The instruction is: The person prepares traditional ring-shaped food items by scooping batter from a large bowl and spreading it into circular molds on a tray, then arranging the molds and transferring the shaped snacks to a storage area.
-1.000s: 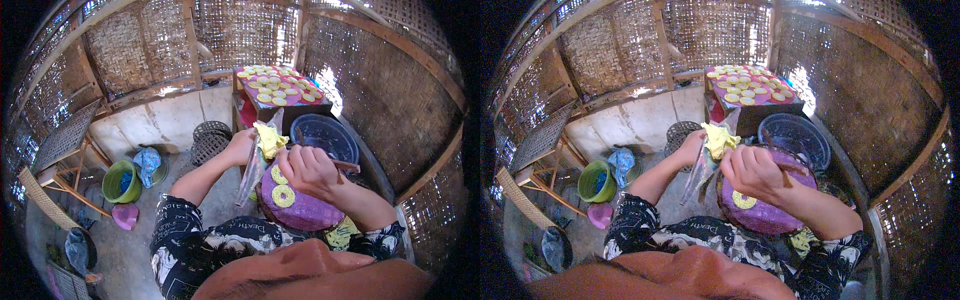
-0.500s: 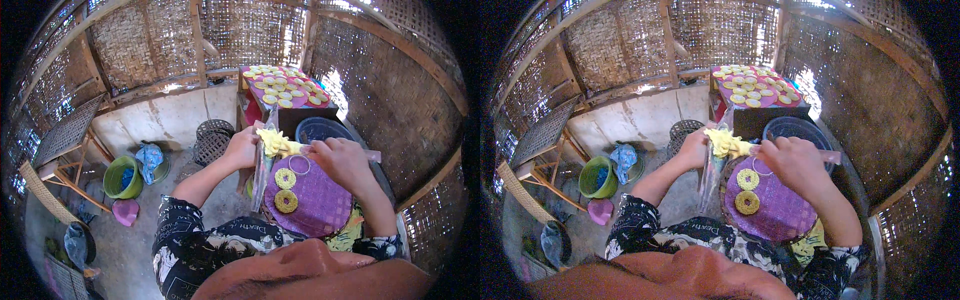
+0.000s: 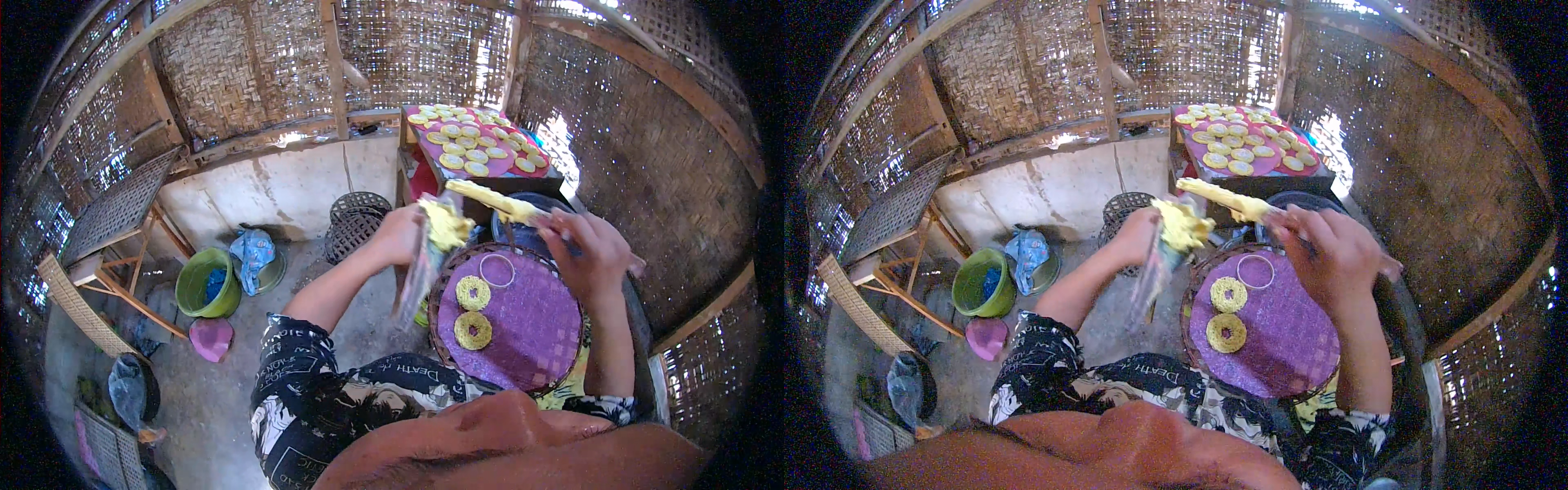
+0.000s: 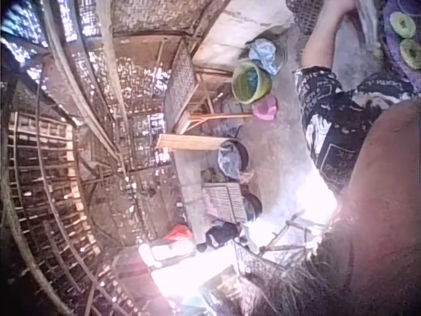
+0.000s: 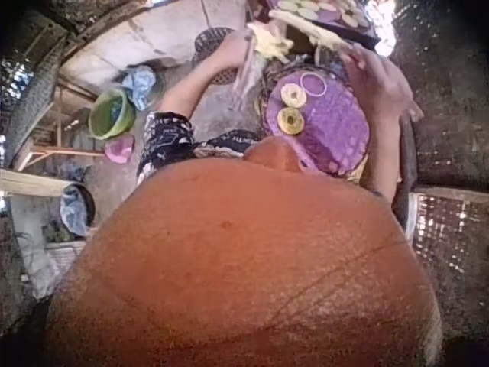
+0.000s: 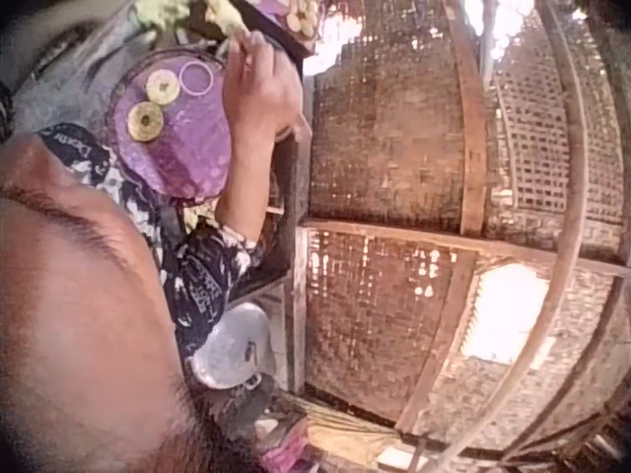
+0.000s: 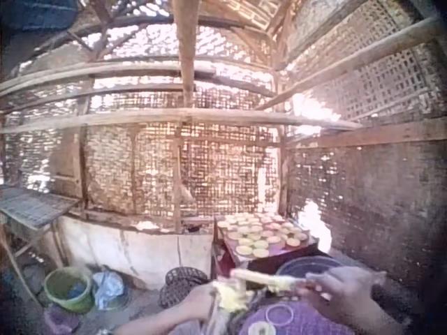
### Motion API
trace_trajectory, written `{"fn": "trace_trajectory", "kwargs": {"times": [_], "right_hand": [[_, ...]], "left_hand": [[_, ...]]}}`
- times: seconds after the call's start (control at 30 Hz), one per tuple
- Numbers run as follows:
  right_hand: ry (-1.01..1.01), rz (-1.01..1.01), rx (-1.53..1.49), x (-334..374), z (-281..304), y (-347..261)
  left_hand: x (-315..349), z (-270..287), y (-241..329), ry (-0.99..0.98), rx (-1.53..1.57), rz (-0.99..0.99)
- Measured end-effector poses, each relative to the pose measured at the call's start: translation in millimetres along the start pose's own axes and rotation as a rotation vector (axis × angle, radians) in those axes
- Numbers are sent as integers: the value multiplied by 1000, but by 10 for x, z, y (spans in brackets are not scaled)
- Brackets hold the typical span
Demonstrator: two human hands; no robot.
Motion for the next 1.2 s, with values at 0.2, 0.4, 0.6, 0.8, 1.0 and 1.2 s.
{"fn": "trace_trajectory", "kwargs": {"times": [0.2, 0.4, 0.6, 0.8, 1.0, 1.2], "right_hand": [[-136, 100, -95, 128, -10, 45], [-172, 222, -29, 89, -92, -166], [-161, 473, 202, 254, -380, -474], [-140, 234, 38, 281, -65, -97], [-138, -16, -52, 349, -261, 63], [-336, -53, -316, 354, -256, 54]], "left_hand": [[42, 77, -29, 82, -154, -90], [34, -17, 155, 121, -125, -112], [-39, -192, 130, 25, -145, -133], [-13, -67, -375, -75, 58, -65], [-72, -79, -206, -391, 1321, 212], [-117, -203, -591, -176, 129, -360]]}}
Point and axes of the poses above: each hand's wrist, its own x-axis away from the middle knuckle, its own z-axis out of the back of the hand, y = z × x, the point moved 1 cm from there along -x, towards the middle knuckle
